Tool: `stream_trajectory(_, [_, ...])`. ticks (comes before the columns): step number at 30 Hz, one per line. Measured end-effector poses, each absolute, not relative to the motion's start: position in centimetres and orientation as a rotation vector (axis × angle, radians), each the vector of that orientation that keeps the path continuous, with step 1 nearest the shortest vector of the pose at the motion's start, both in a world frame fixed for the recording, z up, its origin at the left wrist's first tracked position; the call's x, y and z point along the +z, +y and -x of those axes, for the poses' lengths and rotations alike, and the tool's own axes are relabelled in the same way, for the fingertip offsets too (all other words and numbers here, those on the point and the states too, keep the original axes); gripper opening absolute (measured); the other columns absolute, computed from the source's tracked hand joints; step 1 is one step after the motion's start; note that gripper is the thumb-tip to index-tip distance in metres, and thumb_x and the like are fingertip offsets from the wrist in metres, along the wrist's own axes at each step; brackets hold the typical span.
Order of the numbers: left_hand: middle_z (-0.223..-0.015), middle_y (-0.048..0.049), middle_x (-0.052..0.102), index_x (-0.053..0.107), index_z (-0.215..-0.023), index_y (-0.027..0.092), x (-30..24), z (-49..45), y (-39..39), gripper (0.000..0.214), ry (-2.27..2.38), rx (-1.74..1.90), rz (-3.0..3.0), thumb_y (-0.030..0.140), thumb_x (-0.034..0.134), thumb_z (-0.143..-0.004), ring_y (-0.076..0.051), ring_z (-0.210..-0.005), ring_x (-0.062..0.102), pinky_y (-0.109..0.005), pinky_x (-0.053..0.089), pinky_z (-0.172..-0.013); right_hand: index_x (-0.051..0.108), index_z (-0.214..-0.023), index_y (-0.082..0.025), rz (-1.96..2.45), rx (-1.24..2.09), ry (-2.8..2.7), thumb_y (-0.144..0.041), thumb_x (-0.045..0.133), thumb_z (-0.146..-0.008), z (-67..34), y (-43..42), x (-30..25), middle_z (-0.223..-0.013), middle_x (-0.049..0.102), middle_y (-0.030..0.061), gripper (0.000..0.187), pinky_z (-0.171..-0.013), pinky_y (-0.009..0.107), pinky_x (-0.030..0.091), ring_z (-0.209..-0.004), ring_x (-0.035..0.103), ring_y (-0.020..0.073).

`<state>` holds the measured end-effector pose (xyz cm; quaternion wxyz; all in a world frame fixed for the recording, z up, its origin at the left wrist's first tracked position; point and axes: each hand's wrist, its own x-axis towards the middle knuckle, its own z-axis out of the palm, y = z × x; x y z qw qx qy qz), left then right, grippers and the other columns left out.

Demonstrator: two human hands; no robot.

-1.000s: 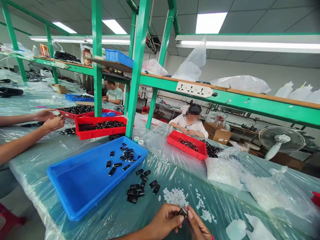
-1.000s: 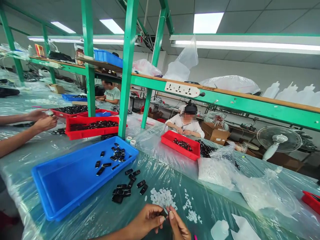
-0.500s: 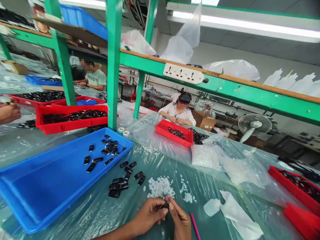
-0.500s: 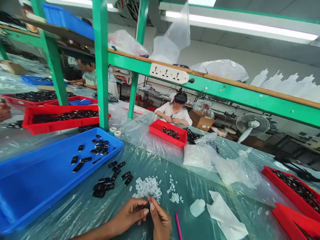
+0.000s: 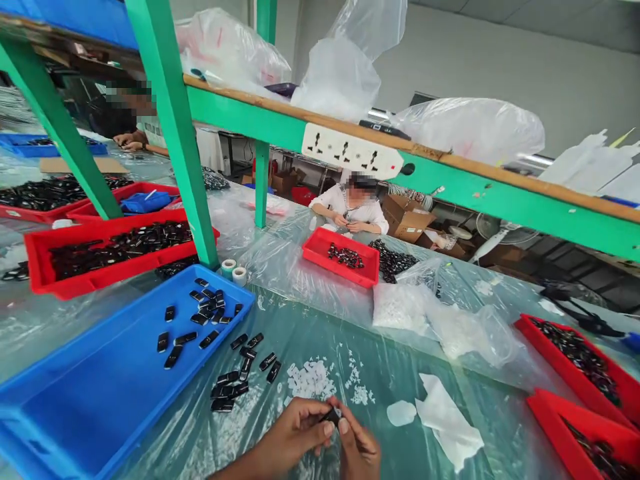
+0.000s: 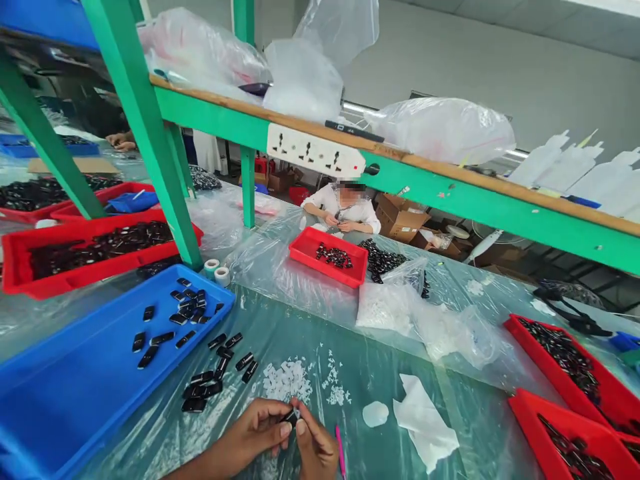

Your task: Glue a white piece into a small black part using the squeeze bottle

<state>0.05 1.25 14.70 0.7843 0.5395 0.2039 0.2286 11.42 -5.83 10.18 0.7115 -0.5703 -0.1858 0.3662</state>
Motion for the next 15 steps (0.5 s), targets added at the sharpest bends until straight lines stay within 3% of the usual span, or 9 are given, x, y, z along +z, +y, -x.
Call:
stream_trajectory(7, [-0.059, 0.0031, 0.034, 0.057, -0.065, 0.012, 22.0, 2.3, 2.0, 0.044, 0.489, 0.48, -1.265, 0.054, 0.056, -0.078, -0.009, -0.057, 0.036, -0.021, 0.032, -0.054, 0.075, -0.073, -0.022, 1.205, 0.922, -0.208, -0.044, 0.08, -0.051, -8.2, -5.5, 18.9, -0.086, 0.073, 0.0087, 0.031, -0.077, 0.03, 0.051, -0.085, 0.067, 0.0224])
stream_trajectory(11, [-0.067, -0.0011, 0.049, 0.064, -0.077, 0.014, 24.8, 3.7, 1.0, 0.043, 0.539, 0.408, -1.342, 0.055, 0.054, -0.078, -0.013, -0.066, 0.046, -0.024, 0.04, -0.064, 0.074, -0.073, -0.023, 1.15, 0.952, -0.156, -0.044, 0.08, -0.052, -7.0, -6.8, 22.6, -0.087, 0.073, 0.0083, 0.03, -0.077, 0.032, 0.052, -0.085, 0.067, 0.0226])
stream_trajectory(15, [-0.089, -0.0072, 0.063, 0.068, -0.09, 0.018, 26.1, 3.5, -2.0, 0.041, 0.643, 0.516, -1.478, 0.054, 0.057, -0.076, -0.02, -0.086, 0.053, -0.028, 0.044, -0.08, 0.074, -0.074, -0.021, 1.119, 0.999, -0.199, -0.042, 0.078, -0.056, -8.0, -9.5, 24.9, -0.09, 0.073, 0.0101, 0.028, -0.077, 0.032, 0.052, -0.087, 0.067, 0.0233])
